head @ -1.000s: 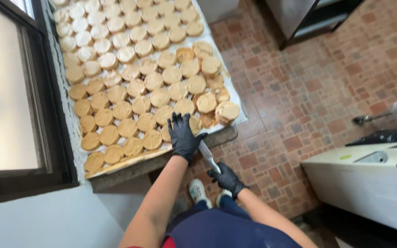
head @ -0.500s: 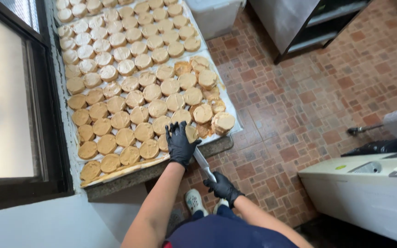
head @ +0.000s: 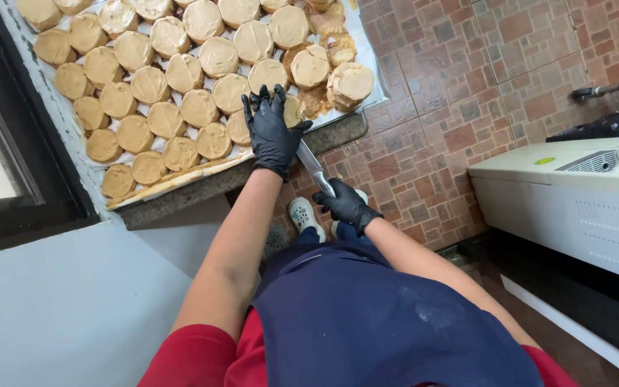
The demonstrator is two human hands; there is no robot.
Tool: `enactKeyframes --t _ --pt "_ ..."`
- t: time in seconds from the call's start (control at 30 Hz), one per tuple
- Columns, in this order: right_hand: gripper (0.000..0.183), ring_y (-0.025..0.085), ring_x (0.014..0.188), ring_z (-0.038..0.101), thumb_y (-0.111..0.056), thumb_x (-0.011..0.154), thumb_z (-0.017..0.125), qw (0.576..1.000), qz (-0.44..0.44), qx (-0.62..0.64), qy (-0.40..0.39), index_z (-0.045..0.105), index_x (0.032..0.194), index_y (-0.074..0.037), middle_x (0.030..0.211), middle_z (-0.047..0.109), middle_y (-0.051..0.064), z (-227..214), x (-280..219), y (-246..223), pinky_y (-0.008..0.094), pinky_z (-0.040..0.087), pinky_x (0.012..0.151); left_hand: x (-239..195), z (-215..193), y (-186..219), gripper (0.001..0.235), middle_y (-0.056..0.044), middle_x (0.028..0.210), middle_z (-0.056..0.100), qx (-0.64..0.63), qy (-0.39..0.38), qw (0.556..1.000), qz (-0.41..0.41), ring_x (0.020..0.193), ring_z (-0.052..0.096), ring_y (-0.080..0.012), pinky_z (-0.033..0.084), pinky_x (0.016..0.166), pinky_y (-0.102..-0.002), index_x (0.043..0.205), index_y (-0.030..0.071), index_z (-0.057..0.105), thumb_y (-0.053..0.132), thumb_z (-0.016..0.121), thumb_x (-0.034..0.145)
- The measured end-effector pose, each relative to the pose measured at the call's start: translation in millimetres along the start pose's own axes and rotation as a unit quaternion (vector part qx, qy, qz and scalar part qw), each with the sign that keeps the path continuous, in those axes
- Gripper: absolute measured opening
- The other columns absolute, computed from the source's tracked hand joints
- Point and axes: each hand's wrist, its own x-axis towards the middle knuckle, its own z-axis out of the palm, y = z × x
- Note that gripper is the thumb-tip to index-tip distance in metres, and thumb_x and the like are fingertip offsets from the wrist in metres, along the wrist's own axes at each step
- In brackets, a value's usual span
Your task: The person uses a large knife to cut rows of round, light-brown biscuits arranged on white trays. They slice through the biscuits in a continuous motion, separating them into individual pieces while wearing black gloves.
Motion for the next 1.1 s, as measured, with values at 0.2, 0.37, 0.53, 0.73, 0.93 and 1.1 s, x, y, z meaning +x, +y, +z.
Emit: enactKeyframes --t 0.2,0.37,0.53,0.73,0.93,1.1 --pt "0.03 0.019 0.057 0.073 -0.035 0.087 0.079 1.0 -0.009 0.024 -0.006 0.07 0.103 -0.011 0.073 0.076 0.01 -3 -11 -18 0.027 0.057 0.057 -1 23 -4 0.093 -0.021 0.117 0.062 0.054 0.065 0.995 0.051 0.105 0.069 -0.0452 0.045 0.107 -0.064 0.148 0.014 0.053 0.056 0.091 0.075" --pt "0.03 0.021 0.067 0.077 -0.033 0.088 0.077 1.0 -0.006 0.011 -0.013 0.069 0.107 -0.011 0.074 0.076 0.011 -5 -9 -19 0.03 0.059 0.066 6 37 2 0.09 -0.023 0.115 0.064 0.015 0.061 0.996 0.06 0.102 0.07 -0.0468 0.044 0.108 -0.063 0.145 0.013 0.055 0.058 0.091 0.075" --pt "0.049 0.026 0.079 0.077 -0.054 0.084 0.069 1.0 -0.009 -0.007 -0.027 0.059 0.109 -0.012 0.093 0.074 0.01 -5 -2 -8 0.042 0.056 0.066 -3 68 -9 0.105 -0.027 0.142 0.06 0.045 -0.021 0.998 0.042 0.132 0.06 -0.0463 0.016 0.128 -0.06 0.148 0.012 0.048 0.051 0.104 0.069" --pt "0.057 0.025 0.074 0.078 -0.062 0.09 0.054 1.0 -0.017 0.018 -0.008 0.064 0.116 -0.012 0.105 0.077 0.005 0 -1 0 0.038 0.06 0.065 -21 -7 -12 0.104 -0.022 0.158 0.049 0.029 -0.014 0.999 -0.025 0.152 0.04 -0.0383 0.013 0.131 -0.055 0.153 0.012 0.047 0.064 0.097 0.078" --pt "0.046 0.042 0.092 0.073 -0.05 0.101 0.059 0.997 -0.064 -0.021 0.031 0.069 0.115 -0.007 0.087 0.074 0.023 8 18 29 0.05 0.058 0.08 -85 -47 -38 0.067 -0.024 0.153 0.051 0.063 -0.039 0.992 0.1 0.146 0.041 -0.0479 0.018 0.124 -0.064 0.157 0.011 0.046 0.04 0.067 0.1" --pt "0.042 0.023 0.058 0.068 -0.042 0.106 0.059 0.993 -0.048 0.093 0.054 0.071 0.1 -0.003 0.072 0.071 0.017 9 18 41 0.029 0.054 0.045 -99 -41 -52 0.062 -0.021 0.161 0.042 0.026 -0.099 0.993 0.065 0.152 0.028 -0.0478 0.017 0.127 -0.059 0.163 0.016 0.036 0.042 0.05 0.108"
